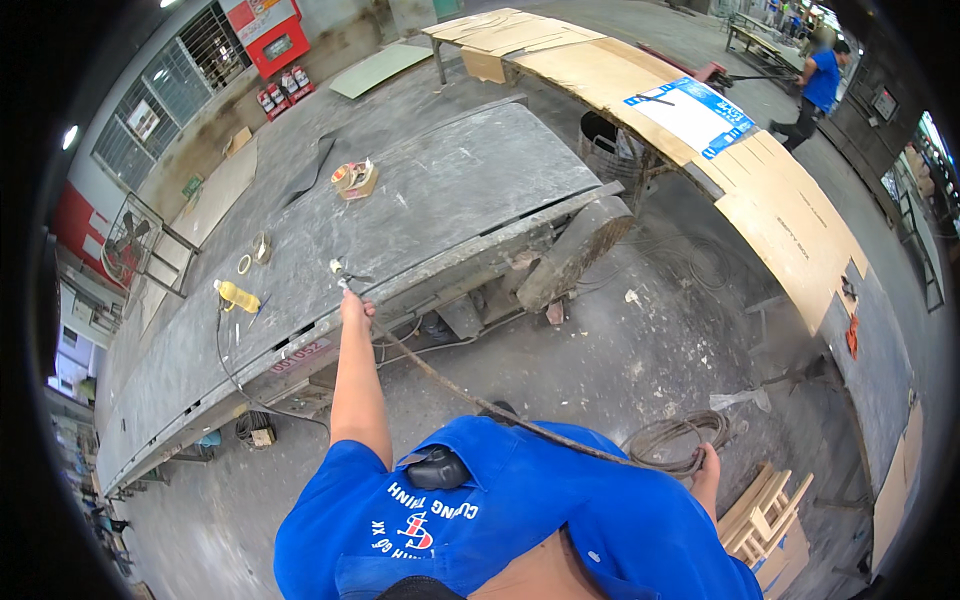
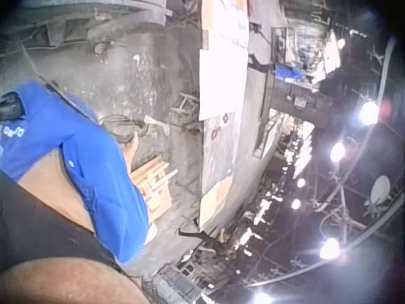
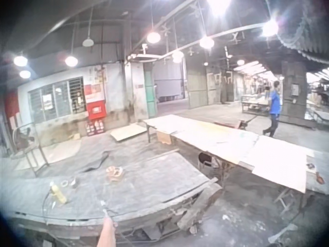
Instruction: The person coils a long gray cable by hand in a workshop. They gather the cable into loops, walk to a workbench, and place the coiled cable on the surface.
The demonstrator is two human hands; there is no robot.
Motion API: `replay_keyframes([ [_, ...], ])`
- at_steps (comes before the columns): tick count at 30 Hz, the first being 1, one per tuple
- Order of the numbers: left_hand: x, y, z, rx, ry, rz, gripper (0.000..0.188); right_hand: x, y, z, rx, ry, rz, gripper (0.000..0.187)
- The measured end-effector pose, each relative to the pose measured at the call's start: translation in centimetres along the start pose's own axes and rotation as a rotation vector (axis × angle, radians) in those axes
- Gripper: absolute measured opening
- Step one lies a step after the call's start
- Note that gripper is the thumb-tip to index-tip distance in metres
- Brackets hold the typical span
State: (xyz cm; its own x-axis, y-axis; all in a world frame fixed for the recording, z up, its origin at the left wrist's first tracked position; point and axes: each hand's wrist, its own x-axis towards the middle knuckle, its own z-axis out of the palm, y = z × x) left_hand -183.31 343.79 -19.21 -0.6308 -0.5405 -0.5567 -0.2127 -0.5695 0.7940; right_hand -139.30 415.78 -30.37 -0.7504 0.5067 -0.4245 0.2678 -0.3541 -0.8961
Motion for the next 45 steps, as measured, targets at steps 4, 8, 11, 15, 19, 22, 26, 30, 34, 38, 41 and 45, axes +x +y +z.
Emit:
replay_keyframes([
  [4,6.8,-0.8,1.3,-0.072,0.006,-0.147,0.045,-2.3,-1.2,4.6,-0.133,0.108,-0.069,0.021],
  [8,13.6,-1.7,3.1,0.059,0.065,-0.211,0.048,-4.3,-2.3,7.0,-0.702,0.045,-0.292,0.021],
  [11,17.4,-2.7,4.8,0.326,0.027,-0.102,0.046,-4.4,-2.1,7.5,0.097,0.159,0.304,0.014],
  [15,19.6,-3.8,5.7,0.321,-0.016,-0.044,0.042,-4.8,-1.9,9.6,0.022,0.364,0.288,0.013],
  [19,20.0,-4.6,4.7,0.377,0.02,-0.044,0.038,-5.4,-3.0,12.9,0.019,0.399,0.296,0.012],
  [22,20.5,-5.1,3.4,0.367,-0.028,-0.085,0.037,-5.4,-3.5,14.3,0.023,0.416,0.287,0.012],
  [26,20.3,-6.0,2.3,0.389,-0.063,-0.123,0.036,-4.6,-3.7,14.4,0.03,0.413,0.256,0.011],
  [30,19.4,-5.4,2.6,0.297,-0.081,-0.201,0.037,-4.6,-4.4,15.3,0.031,0.406,0.208,0.011],
  [34,19.2,-1.4,4.3,0.094,-0.241,-0.475,0.039,-5.6,-6.3,16.4,-0.008,0.35,0.071,0.011],
  [38,19.1,2.6,5.9,-0.224,-0.239,-0.477,0.039,-4.3,-6.2,13.6,-0.123,0.215,-0.009,0.016],
  [41,17.7,3.1,6.7,-0.014,-0.056,-0.342,0.037,-0.6,-4.6,9.3,0.098,0.314,0.267,0.02],
  [45,16.6,1.8,7.8,-0.252,-0.138,-0.166,0.035,0.9,-4.3,6.6,0.19,0.481,0.169,0.017],
])
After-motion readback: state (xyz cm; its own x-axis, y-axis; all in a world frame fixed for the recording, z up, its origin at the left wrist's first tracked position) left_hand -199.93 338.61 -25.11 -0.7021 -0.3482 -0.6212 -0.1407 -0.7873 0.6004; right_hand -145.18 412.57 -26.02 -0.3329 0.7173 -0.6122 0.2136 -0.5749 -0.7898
